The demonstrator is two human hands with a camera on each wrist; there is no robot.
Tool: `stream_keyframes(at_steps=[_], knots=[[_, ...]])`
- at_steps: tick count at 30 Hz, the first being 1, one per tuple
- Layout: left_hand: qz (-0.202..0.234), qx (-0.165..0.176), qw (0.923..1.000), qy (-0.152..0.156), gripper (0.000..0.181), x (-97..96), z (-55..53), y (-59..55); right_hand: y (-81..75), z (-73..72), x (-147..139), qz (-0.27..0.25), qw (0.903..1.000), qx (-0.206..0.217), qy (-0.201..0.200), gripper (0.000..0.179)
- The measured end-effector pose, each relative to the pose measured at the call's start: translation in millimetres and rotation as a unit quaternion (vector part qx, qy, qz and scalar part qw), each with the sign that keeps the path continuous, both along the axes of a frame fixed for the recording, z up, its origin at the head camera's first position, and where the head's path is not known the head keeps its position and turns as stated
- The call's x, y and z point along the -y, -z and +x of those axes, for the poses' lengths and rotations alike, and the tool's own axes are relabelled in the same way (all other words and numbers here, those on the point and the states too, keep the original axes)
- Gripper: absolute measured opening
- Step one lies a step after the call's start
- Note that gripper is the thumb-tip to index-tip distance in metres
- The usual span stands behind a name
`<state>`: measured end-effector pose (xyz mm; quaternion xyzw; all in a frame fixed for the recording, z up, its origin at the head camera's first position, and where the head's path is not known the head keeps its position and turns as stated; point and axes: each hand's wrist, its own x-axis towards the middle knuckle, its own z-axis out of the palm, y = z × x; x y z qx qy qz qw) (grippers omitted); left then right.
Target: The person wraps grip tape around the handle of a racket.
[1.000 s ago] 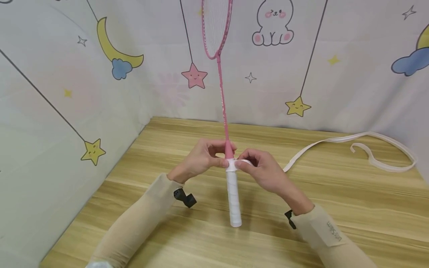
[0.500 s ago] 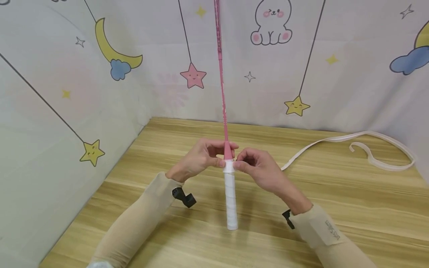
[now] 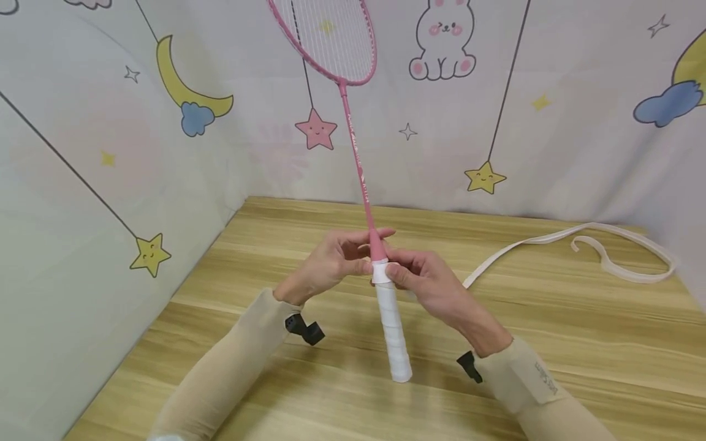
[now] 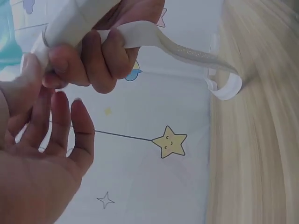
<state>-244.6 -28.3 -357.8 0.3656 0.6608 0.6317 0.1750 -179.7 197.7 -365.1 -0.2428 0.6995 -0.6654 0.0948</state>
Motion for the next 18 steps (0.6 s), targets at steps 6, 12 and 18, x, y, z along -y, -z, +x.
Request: stream_keyframes(at_steps=[6,12,18], knots=[[-0.018,-0.08,0.9784,-0.19,0.035,-4.2,18.6,-3.6,-1.5,1.7,4.9,0.07,0.9847,-0.078,0.14,0.033],[-0.037,-0.117,0.9707,-0.207,0.028,-10.0,36.0,-1.3,3.7,1.5,16.8,0.103,0.9597,-0.134,0.225,0.028],[-0.046,-0.094,0.9742,-0.2,0.047,-16.6,38.3,0.9,6.1,2.3,23.4,0.147,0.932,-0.182,0.277,0.021]])
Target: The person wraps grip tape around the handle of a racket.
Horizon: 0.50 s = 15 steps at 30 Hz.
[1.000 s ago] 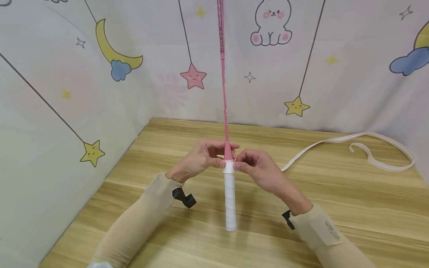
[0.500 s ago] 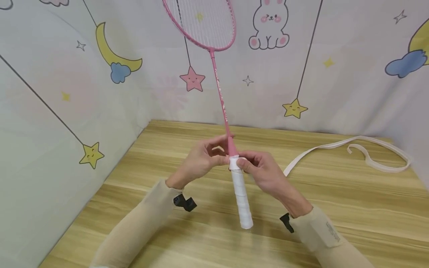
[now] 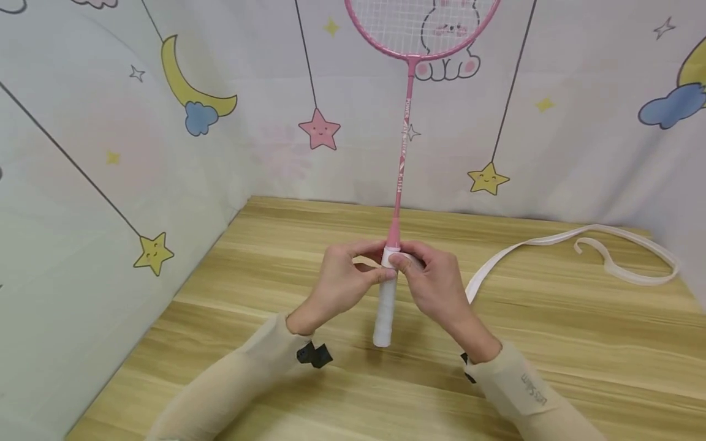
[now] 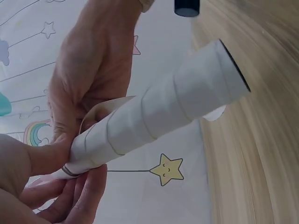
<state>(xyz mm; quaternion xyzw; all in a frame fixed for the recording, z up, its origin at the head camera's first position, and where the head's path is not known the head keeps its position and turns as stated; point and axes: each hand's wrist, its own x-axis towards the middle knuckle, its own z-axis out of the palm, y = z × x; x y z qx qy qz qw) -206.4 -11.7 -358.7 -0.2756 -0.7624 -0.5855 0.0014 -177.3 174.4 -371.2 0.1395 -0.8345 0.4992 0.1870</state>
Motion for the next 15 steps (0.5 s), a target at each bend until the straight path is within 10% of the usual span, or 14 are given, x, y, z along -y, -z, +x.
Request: stream_keyframes(at_steps=[15], knots=[[0.028,0.096,0.9948,0.023,0.044,4.1,-11.8,6.6,-22.4,2.7,-21.7,0.065,0.9937,0.088,-0.023,0.012]])
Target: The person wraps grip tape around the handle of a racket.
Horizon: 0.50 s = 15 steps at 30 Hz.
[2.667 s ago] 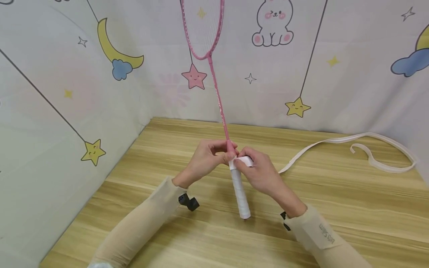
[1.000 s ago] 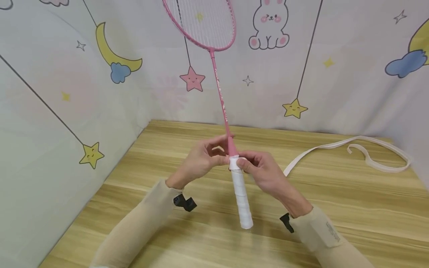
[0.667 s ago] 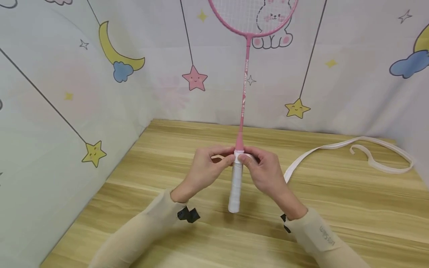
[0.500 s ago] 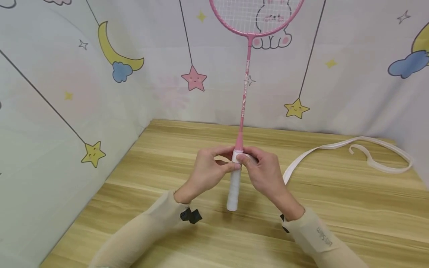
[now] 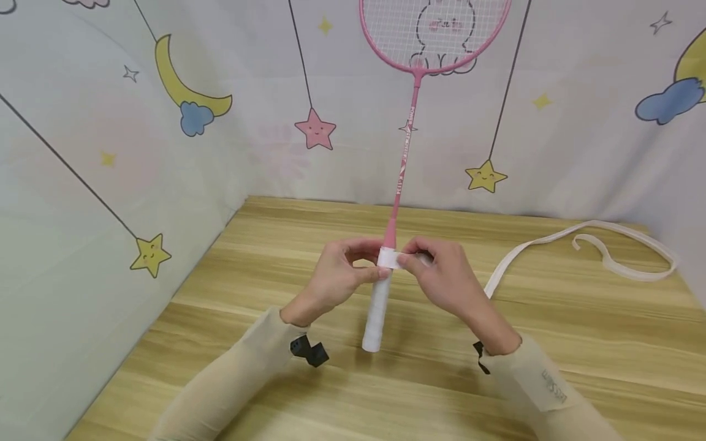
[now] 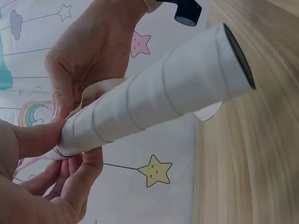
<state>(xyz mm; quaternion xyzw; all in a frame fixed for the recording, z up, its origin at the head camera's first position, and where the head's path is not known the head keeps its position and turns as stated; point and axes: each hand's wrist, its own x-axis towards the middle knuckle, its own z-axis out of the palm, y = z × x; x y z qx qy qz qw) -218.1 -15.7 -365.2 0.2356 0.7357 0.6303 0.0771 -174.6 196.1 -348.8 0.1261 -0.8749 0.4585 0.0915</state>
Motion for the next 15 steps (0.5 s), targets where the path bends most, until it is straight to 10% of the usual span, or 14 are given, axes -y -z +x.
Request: stream_keyframes(at_steps=[15], knots=[[0.064,0.038,0.9959,0.051,0.047,-3.4,-4.4,3.7,2.7,-6.5,-2.1,-0.164,0.9808,0.102,-0.026,0.01]])
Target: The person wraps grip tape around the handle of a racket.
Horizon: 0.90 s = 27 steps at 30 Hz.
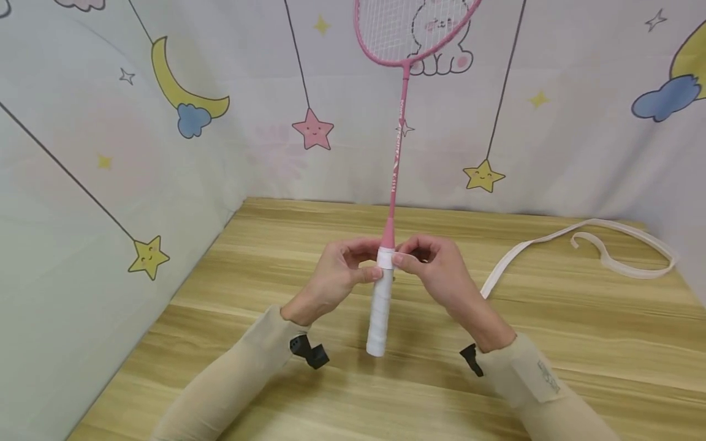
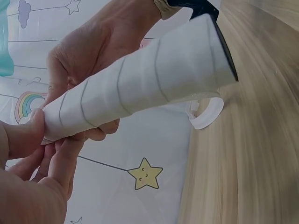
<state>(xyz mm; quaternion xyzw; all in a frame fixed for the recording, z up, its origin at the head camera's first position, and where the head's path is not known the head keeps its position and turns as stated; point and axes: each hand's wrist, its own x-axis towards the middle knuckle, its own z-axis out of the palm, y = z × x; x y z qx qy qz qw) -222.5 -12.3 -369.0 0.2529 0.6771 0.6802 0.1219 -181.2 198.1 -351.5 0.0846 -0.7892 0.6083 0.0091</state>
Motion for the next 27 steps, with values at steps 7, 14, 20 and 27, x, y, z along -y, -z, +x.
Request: stream_keyframes(at_steps=[7,14,20,27], knots=[[0.015,0.013,0.9994,0.029,0.048,2.8,2.1,2.2,0.9,-0.4,6.0,0.002,0.9998,0.003,0.019,0.014],[0.009,0.044,0.999,0.006,0.037,-0.1,4.7,1.5,-1.5,0.3,9.7,0.055,0.9984,-0.01,0.013,0.016],[0.007,0.066,0.9977,0.017,0.036,0.9,4.1,-2.2,-5.6,2.3,4.4,0.067,0.9973,-0.022,-0.022,0.009],[0.013,0.056,0.996,0.067,0.03,4.3,-0.2,-0.7,-7.2,3.9,5.5,0.09,0.9946,-0.05,-0.011,0.008]])
